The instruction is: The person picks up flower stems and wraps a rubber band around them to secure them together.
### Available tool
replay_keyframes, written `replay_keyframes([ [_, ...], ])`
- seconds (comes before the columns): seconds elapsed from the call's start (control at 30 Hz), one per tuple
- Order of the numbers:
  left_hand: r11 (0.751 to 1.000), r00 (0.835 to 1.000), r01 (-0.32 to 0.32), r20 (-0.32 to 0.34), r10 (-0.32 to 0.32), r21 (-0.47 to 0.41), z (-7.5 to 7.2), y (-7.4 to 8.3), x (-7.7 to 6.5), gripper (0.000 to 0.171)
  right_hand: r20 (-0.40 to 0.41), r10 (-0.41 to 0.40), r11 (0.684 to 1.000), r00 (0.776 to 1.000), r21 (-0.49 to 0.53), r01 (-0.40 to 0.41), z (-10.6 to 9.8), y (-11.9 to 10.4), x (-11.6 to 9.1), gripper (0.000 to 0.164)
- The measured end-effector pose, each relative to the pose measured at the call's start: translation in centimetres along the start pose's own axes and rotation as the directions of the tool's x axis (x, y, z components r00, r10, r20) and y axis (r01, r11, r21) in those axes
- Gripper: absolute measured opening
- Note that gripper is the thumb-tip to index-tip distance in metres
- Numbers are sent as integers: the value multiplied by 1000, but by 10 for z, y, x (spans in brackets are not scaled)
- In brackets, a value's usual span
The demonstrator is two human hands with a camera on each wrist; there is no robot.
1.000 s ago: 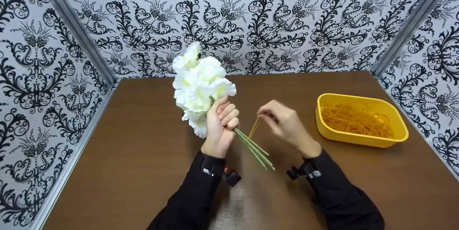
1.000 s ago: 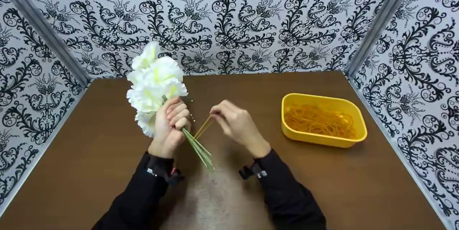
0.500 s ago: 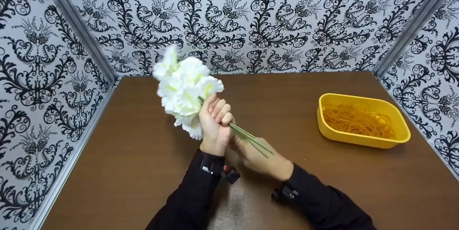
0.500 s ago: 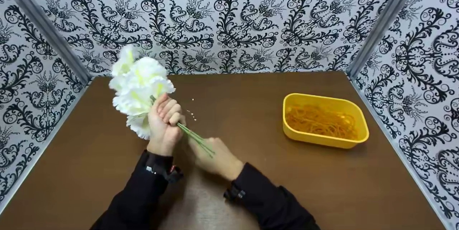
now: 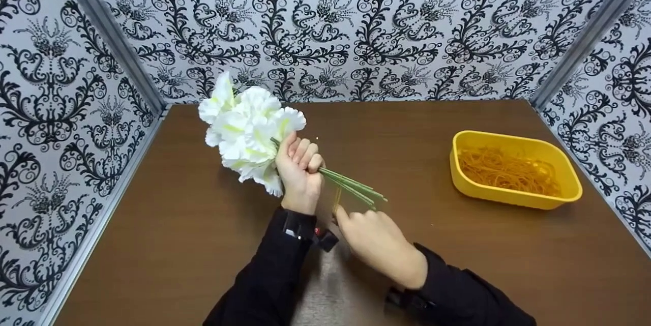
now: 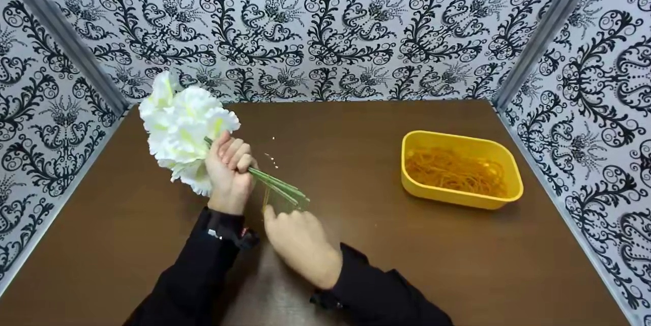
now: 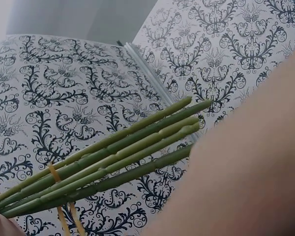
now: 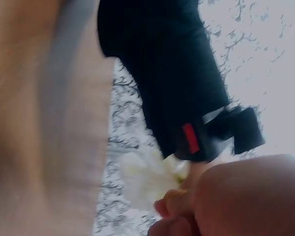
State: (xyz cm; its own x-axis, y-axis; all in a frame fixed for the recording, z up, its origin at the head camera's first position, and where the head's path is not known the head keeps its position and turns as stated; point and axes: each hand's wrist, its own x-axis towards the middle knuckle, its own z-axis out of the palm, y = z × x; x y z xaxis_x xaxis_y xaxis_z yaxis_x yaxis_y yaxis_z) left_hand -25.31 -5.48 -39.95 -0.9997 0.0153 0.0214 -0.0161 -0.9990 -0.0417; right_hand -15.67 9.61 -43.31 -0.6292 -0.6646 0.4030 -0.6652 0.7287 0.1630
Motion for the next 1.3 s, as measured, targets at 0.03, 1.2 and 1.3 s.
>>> replay_keyframes([
  [0.03,1000,1000,-18,-4,18,13,0,0,0,50,-3,1,1000,1000,-19,-1,-4,-1,-2,14],
  [1.2,884,984,128,54,-170,450,13,-8,-10,49,-495,225,933,839,358,-39,-67,102,-1,21],
  [1.3,890,972,190,48,-230,415,13,-8,-11,50,-473,274,924,837,371,-93,-51,121,3,17],
])
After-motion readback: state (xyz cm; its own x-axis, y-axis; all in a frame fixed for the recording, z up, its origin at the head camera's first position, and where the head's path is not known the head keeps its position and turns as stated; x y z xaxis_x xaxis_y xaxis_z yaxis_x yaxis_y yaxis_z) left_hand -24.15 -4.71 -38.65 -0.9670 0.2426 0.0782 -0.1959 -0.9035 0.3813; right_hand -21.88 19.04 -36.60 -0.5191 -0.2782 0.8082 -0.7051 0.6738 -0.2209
